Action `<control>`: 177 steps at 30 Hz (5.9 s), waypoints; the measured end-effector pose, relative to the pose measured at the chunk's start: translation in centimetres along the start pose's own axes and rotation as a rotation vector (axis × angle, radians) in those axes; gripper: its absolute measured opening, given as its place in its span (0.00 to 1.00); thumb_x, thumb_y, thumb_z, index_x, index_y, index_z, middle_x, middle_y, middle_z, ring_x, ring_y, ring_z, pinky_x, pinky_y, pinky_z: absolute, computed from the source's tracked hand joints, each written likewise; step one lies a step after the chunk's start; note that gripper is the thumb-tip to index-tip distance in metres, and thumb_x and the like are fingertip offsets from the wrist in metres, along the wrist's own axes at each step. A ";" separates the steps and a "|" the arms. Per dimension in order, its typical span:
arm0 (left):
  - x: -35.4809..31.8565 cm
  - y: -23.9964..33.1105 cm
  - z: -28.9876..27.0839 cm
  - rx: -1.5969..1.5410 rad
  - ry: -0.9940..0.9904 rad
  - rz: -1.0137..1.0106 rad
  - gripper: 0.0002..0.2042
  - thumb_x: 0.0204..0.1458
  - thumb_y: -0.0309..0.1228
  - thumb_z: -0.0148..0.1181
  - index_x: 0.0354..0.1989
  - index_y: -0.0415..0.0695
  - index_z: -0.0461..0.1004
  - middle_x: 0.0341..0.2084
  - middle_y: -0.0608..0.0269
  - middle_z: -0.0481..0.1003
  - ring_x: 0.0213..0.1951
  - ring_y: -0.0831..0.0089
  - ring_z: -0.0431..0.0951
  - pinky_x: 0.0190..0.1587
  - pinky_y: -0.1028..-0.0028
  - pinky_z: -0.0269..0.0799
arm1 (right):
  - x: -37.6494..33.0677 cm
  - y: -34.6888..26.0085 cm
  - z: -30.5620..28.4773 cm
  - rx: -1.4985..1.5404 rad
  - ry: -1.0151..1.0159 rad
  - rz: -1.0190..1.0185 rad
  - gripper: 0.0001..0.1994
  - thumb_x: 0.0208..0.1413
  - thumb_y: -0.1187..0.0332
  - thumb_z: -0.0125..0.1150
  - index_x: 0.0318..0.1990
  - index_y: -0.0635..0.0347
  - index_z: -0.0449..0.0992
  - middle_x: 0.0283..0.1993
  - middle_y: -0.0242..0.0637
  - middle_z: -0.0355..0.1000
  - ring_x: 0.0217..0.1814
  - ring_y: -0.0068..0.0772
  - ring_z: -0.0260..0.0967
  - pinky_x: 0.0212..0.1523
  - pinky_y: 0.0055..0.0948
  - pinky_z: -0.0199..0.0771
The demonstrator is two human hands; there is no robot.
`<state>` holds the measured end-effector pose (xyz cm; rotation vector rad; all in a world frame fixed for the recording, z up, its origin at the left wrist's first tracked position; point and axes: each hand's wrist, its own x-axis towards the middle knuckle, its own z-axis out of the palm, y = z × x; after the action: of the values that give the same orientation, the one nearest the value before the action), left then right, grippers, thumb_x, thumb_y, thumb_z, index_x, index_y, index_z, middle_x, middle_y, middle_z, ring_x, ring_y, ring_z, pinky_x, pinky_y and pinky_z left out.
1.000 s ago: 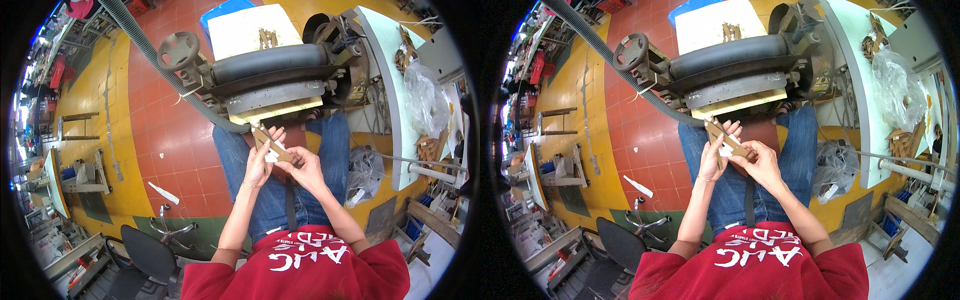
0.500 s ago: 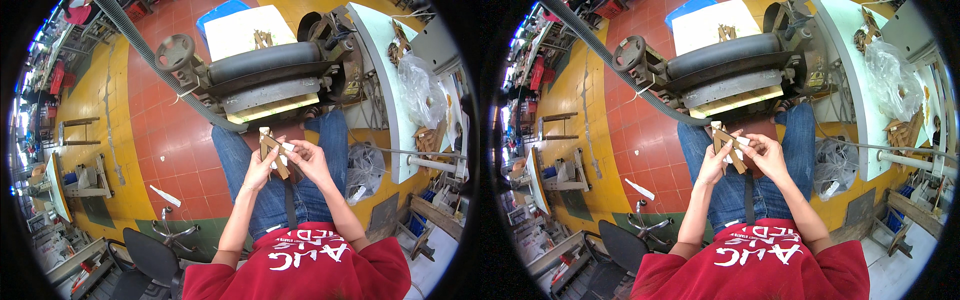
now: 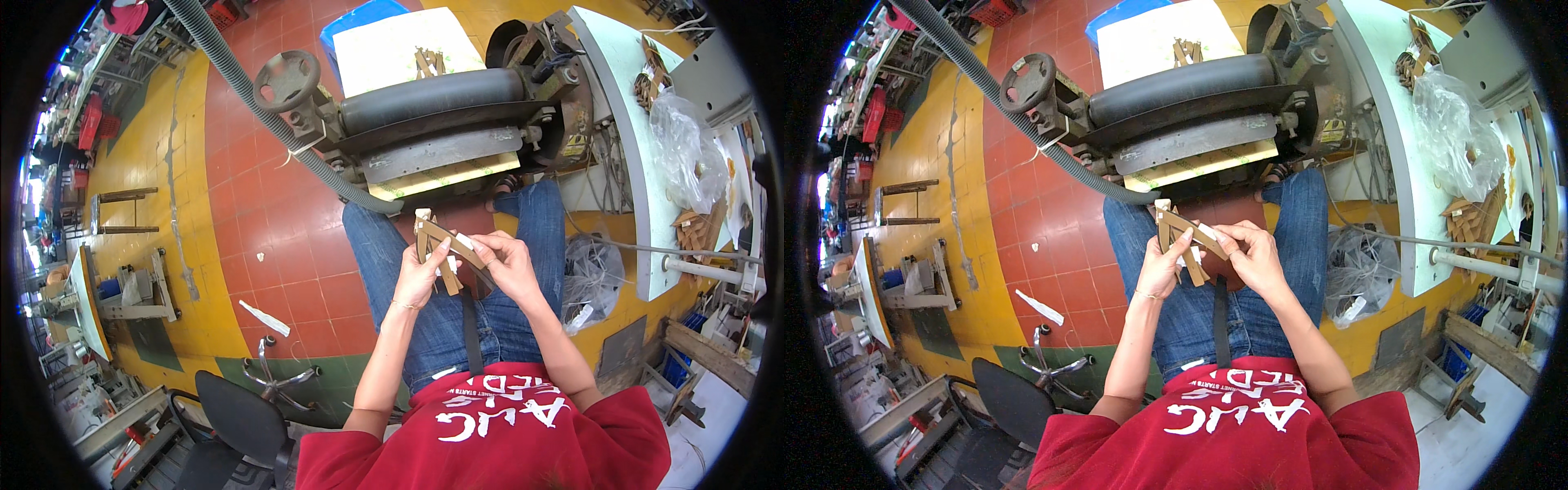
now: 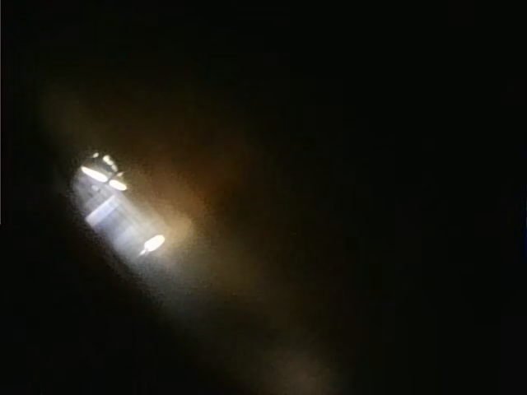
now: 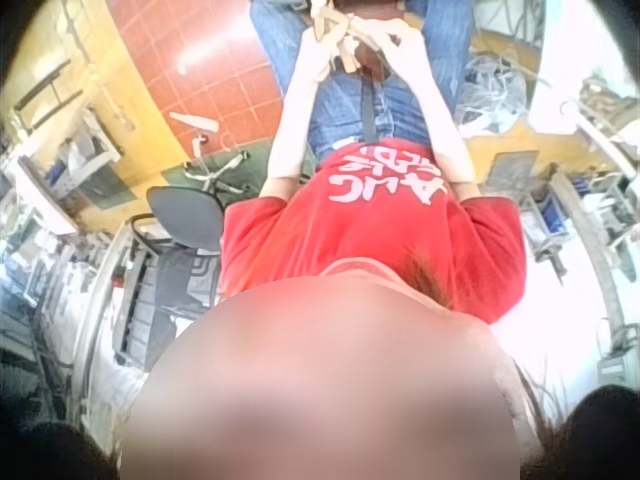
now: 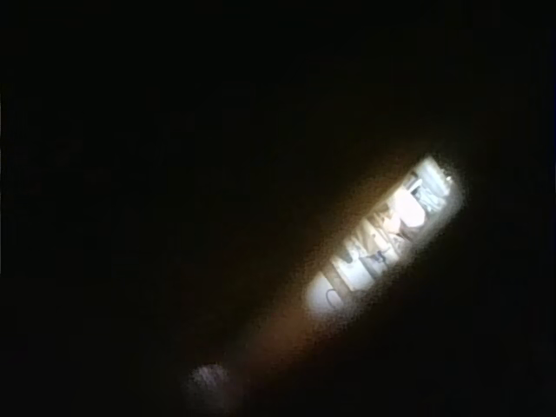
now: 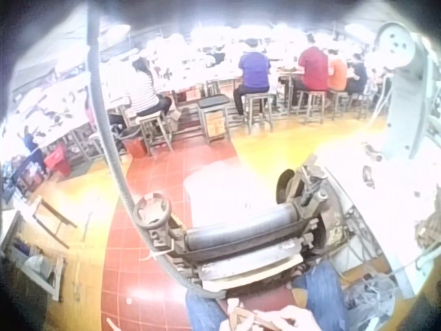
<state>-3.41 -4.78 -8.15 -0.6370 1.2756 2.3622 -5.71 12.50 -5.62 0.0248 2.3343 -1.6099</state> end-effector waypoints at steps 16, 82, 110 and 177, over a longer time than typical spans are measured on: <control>0.2 -0.8 0.1 0.035 0.058 0.124 0.12 0.51 0.27 0.63 0.42 0.36 0.73 0.29 0.64 0.76 0.27 0.81 0.75 0.30 0.81 0.74 | 0.0 0.0 1.0 0.155 -0.060 0.077 0.10 0.54 0.69 0.61 0.40 0.66 0.79 0.28 0.33 0.74 0.30 0.16 0.68 0.32 0.19 0.67; -0.1 -0.6 0.2 -0.066 0.079 0.162 0.15 0.50 0.26 0.63 0.45 0.37 0.71 0.34 0.64 0.76 0.35 0.79 0.75 0.38 0.79 0.73 | 0.0 -0.3 0.5 0.208 -0.049 0.168 0.10 0.56 0.69 0.60 0.41 0.67 0.77 0.32 0.33 0.77 0.32 0.15 0.70 0.33 0.17 0.70; 0.8 -0.7 -0.1 0.034 0.154 0.113 0.07 0.48 0.23 0.64 0.33 0.39 0.72 0.26 0.69 0.73 0.27 0.83 0.73 0.30 0.81 0.70 | 0.0 1.0 0.8 0.227 -0.172 0.293 0.12 0.54 0.64 0.63 0.37 0.65 0.78 0.28 0.27 0.73 0.28 0.11 0.64 0.26 0.17 0.64; -1.5 2.9 -2.3 0.238 -0.206 0.028 0.16 0.58 0.30 0.43 0.53 0.39 0.66 0.22 0.72 0.66 0.19 0.87 0.59 0.20 0.85 0.54 | -3.7 -3.6 -7.3 0.064 -0.280 0.289 0.11 0.55 0.67 0.60 0.35 0.68 0.77 0.28 0.29 0.74 0.31 0.15 0.67 0.34 0.20 0.68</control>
<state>-3.19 -8.38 -6.48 -0.2967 1.4480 2.1849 -4.53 18.42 0.97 0.1355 1.9667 -1.4419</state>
